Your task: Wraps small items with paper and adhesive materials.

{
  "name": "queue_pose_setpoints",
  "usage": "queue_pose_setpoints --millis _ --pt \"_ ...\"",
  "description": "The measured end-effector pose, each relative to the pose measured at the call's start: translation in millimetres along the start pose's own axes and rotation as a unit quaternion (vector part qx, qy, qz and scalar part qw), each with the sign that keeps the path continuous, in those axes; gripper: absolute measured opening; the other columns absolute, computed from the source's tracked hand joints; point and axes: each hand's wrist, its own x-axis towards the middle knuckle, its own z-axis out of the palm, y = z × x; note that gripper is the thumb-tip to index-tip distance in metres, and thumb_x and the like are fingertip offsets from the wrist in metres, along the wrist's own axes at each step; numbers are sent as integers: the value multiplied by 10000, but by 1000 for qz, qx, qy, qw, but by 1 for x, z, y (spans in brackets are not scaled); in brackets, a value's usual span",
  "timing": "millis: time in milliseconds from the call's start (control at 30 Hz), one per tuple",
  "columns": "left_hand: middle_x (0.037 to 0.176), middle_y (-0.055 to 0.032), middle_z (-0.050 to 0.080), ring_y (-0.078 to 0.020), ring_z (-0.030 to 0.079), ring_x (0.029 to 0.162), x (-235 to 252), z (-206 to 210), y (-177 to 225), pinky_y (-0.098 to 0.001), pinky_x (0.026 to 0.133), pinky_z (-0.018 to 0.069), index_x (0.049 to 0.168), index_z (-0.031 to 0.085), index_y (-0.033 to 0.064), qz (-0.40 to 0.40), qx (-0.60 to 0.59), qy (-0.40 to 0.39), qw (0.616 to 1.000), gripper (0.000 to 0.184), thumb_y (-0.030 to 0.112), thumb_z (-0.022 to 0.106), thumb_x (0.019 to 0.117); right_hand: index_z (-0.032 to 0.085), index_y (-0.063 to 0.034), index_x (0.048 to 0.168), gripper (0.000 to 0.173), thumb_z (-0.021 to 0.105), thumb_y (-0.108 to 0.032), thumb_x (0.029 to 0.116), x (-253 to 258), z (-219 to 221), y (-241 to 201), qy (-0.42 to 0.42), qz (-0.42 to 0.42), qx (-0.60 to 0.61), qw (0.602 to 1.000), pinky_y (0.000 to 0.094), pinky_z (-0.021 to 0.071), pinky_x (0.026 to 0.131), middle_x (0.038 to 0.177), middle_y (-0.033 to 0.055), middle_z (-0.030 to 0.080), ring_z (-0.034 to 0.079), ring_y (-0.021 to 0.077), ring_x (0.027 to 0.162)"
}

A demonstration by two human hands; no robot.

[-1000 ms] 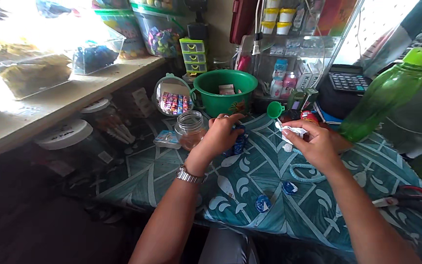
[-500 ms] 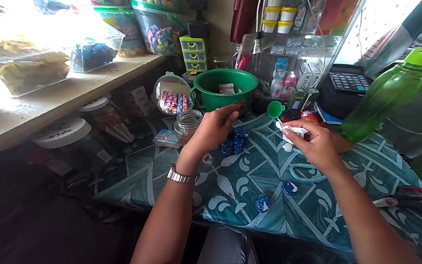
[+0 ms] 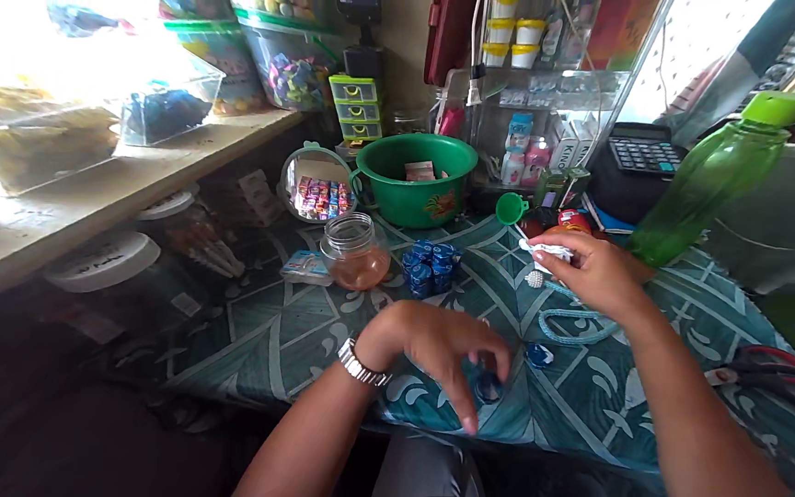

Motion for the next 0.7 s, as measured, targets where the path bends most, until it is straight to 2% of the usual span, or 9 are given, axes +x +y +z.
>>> queue_pose_setpoints --millis 33,100,233,333,400,467,567,633,700 --pt "1088 -201 660 -329 623 995 3 2 2 -503 861 520 1199 643 -34 -15 -3 -31 999 572 168 892 725 738 -92 1180 221 708 -170 975 0 0 -1 -2 5 2 1000 366 583 744 1118 117 678 672 178 875" --pt "1075 -218 649 -337 621 970 9 2 7 -492 834 518 1196 634 -37 -40 24 -45 998 502 72 866 764 735 -83 1181 220 707 -158 976 0 -1 -4 -14 17 -2 1000 373 581 782 1150 124 682 678 186 915" --pt "1042 -194 702 -297 674 957 12 -1 7 -458 857 548 1124 703 -32 -20 55 1 998 321 98 808 850 735 -88 1182 222 699 -174 981 2 -1 -2 -9 20 7 1000 353 579 767 1140 117 674 669 169 889" --pt "1094 -166 697 -205 679 996 11 -6 5 -352 875 569 1118 695 -49 0 19 151 988 311 156 761 895 708 -93 1241 262 672 -181 997 0 -4 -6 -2 6 48 999 302 598 740 1178 99 675 687 126 866" --pt "1145 -147 686 -131 694 990 14 -11 6 -285 871 589 1187 650 -55 -32 -51 263 963 312 79 723 915 693 -85 1274 291 661 -159 994 -3 -5 -9 4 -29 77 997 254 599 756 1212 75 674 687 81 894" --pt "1090 -94 700 -82 707 912 17 -14 4 -250 832 602 1176 642 -15 -57 -82 361 927 288 65 734 915 706 -71 1250 292 687 -143 967 -5 0 -11 17 -79 99 992 224 600 791 1208 56 689 690 58 944" --pt "997 -67 732 -50 710 840 24 -11 0 -223 808 600 1162 659 -13 -66 -88 438 892 311 55 779 884 713 -58 1216 324 732 -204 927 -7 18 -14 33 -141 98 985 215 593 830 1131 32 722 695 42 954" --pt "1008 -70 730 -52 711 845 29 -8 -1 -225 816 599 1229 640 -11 -71 -91 457 882 386 29 780 872 743 -60 1162 287 719 -240 939 -7 28 -12 38 -176 79 980 222 580 864 1110 45 720 685 56 1001" --pt "1060 -89 714 -88 716 875 31 -8 -4 -255 835 601 1456 469 31 -66 -104 455 882 671 -5 779 862 761 -64 1119 251 705 -240 949 -7 32 -9 37 -190 64 979 231 577 888 1112 61 721 684 72 1034"
